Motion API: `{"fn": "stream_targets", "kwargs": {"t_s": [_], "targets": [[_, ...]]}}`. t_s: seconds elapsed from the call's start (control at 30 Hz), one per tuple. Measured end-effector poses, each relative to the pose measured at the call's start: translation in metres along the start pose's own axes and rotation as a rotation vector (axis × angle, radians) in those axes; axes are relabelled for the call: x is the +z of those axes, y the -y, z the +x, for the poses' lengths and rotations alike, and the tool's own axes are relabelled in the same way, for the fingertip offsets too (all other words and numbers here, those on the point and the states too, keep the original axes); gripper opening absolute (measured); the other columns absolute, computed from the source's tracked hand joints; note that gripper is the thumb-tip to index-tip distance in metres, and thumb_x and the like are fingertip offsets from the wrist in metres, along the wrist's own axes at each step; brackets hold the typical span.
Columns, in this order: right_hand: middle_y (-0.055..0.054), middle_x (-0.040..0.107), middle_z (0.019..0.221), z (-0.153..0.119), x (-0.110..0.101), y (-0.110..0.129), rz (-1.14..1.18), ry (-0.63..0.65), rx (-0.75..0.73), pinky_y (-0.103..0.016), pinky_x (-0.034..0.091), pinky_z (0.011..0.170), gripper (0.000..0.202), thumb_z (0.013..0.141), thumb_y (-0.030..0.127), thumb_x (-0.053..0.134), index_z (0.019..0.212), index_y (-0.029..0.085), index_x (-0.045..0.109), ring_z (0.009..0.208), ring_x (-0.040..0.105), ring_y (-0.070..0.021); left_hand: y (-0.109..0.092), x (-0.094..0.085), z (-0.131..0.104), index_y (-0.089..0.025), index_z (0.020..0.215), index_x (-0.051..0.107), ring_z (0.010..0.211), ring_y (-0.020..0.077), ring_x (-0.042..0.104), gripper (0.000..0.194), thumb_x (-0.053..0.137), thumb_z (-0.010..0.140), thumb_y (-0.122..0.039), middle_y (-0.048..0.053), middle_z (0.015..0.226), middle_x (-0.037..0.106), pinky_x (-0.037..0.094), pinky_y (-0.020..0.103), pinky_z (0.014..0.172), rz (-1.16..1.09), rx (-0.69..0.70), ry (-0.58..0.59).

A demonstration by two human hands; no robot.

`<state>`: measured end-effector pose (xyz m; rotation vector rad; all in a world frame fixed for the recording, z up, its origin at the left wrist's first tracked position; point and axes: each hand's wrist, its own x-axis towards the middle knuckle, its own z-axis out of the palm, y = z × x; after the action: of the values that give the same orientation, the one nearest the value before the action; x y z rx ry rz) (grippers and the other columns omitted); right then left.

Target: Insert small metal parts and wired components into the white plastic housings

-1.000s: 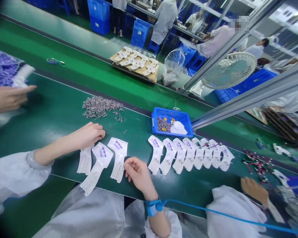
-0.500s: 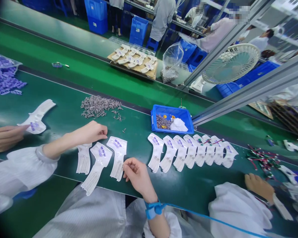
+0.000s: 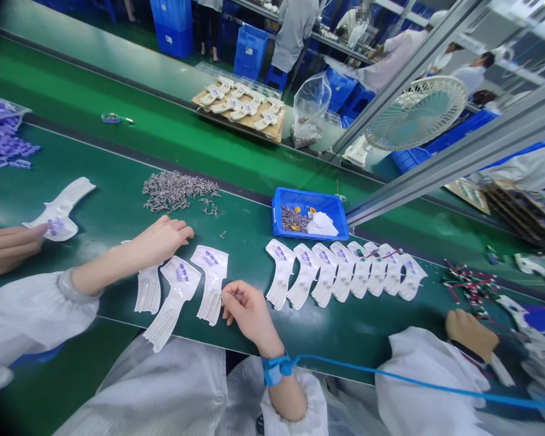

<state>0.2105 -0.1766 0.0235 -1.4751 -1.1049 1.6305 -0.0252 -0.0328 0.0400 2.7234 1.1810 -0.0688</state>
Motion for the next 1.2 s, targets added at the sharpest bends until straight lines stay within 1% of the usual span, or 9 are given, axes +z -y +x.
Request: {"fn": "stream_targets", "kwargs": {"t_s": [0.2,0.33,0.43,0.53,0.63,0.73,0.87,1.07,1.2], "targets": [[0.006,0.055,0.054,0.006,-0.001,0.009,-0.022,0.065,0.049,-0.018,0.042,0.039,0.030,0.080,0.046,0.067,0.080,0.017,0.059,0.041,0.051,-0.0077,-0.009,-0.013,-0.017,-0.015,0.107,0.068,0.079,0.0193,0.063,0.028,0.042,0.094,-0.017,0.009,0.100,0.065,0.050,0.033,0.073,-0.289,-0.011,-0.167],[0.008,0.052,0.049,0.009,-0.002,0.014,-0.080,0.129,0.083,-0.016,0.037,0.035,0.028,0.081,0.044,0.065,0.078,0.018,0.057,0.037,0.048,-0.0066,-0.063,-0.005,-0.056,-0.016,0.091,0.068,0.080,0.0145,0.064,0.022,0.046,0.096,-0.018,0.009,0.113,0.061,0.055,0.030,0.076,-0.522,0.142,-0.260],[0.009,0.049,0.045,0.012,-0.002,0.016,-0.131,0.155,0.110,-0.015,0.034,0.033,0.028,0.080,0.045,0.065,0.078,0.018,0.056,0.035,0.045,-0.0061,-0.111,0.021,-0.079,-0.016,0.091,0.065,0.091,0.0185,0.064,0.024,0.043,0.096,-0.008,0.008,0.107,0.066,0.055,0.032,0.081,-0.464,0.281,-0.280],[0.009,0.048,0.044,0.015,-0.002,0.018,-0.160,0.164,0.120,-0.015,0.034,0.033,0.029,0.080,0.045,0.065,0.077,0.018,0.056,0.034,0.044,-0.0058,-0.136,0.044,-0.087,-0.017,0.091,0.064,0.095,0.0207,0.064,0.023,0.044,0.096,-0.006,0.007,0.104,0.069,0.054,0.038,0.087,-0.398,0.320,-0.381],[0.008,0.050,0.047,0.018,-0.001,0.021,-0.189,0.141,0.109,-0.015,0.035,0.033,0.027,0.081,0.044,0.064,0.079,0.018,0.057,0.036,0.046,-0.0064,-0.136,0.055,-0.086,-0.016,0.095,0.065,0.109,0.0229,0.062,0.018,0.048,0.097,-0.010,0.007,0.106,0.071,0.053,0.039,0.096,-0.417,0.300,-0.454],[0.007,0.052,0.050,0.020,-0.001,0.024,-0.219,0.115,0.099,-0.016,0.037,0.034,0.025,0.082,0.042,0.063,0.080,0.018,0.058,0.038,0.049,-0.0073,-0.128,0.056,-0.082,-0.015,0.095,0.066,0.119,0.0239,0.059,0.016,0.051,0.095,-0.009,0.007,0.102,0.072,0.053,0.038,0.102,-0.452,0.307,-0.428],[0.006,0.053,0.053,0.023,-0.001,0.027,-0.278,0.104,0.073,-0.017,0.040,0.037,0.025,0.083,0.042,0.063,0.080,0.018,0.059,0.042,0.050,-0.0076,-0.122,0.055,-0.081,-0.016,0.098,0.067,0.117,0.0214,0.062,0.020,0.049,0.094,-0.006,0.006,0.101,0.073,0.047,0.043,0.112,-0.485,0.311,-0.393],[0.005,0.055,0.054,0.026,-0.002,0.028,-0.247,0.124,0.082,-0.017,0.039,0.037,0.027,0.083,0.045,0.063,0.082,0.018,0.059,0.043,0.051,-0.0082,-0.113,0.050,-0.079,-0.012,0.098,0.066,0.119,0.0256,0.061,0.024,0.046,0.091,-0.001,0.012,0.110,0.070,0.055,0.042,0.102,-0.456,0.301,-0.401],[0.005,0.056,0.054,0.029,-0.002,0.026,-0.229,0.131,0.085,-0.017,0.039,0.036,0.029,0.084,0.047,0.063,0.083,0.018,0.058,0.040,0.051,-0.0079,-0.109,0.050,-0.075,-0.012,0.098,0.066,0.118,0.0264,0.062,0.022,0.046,0.093,-0.003,0.010,0.104,0.071,0.046,0.048,0.111,-0.446,0.264,-0.431]]}}
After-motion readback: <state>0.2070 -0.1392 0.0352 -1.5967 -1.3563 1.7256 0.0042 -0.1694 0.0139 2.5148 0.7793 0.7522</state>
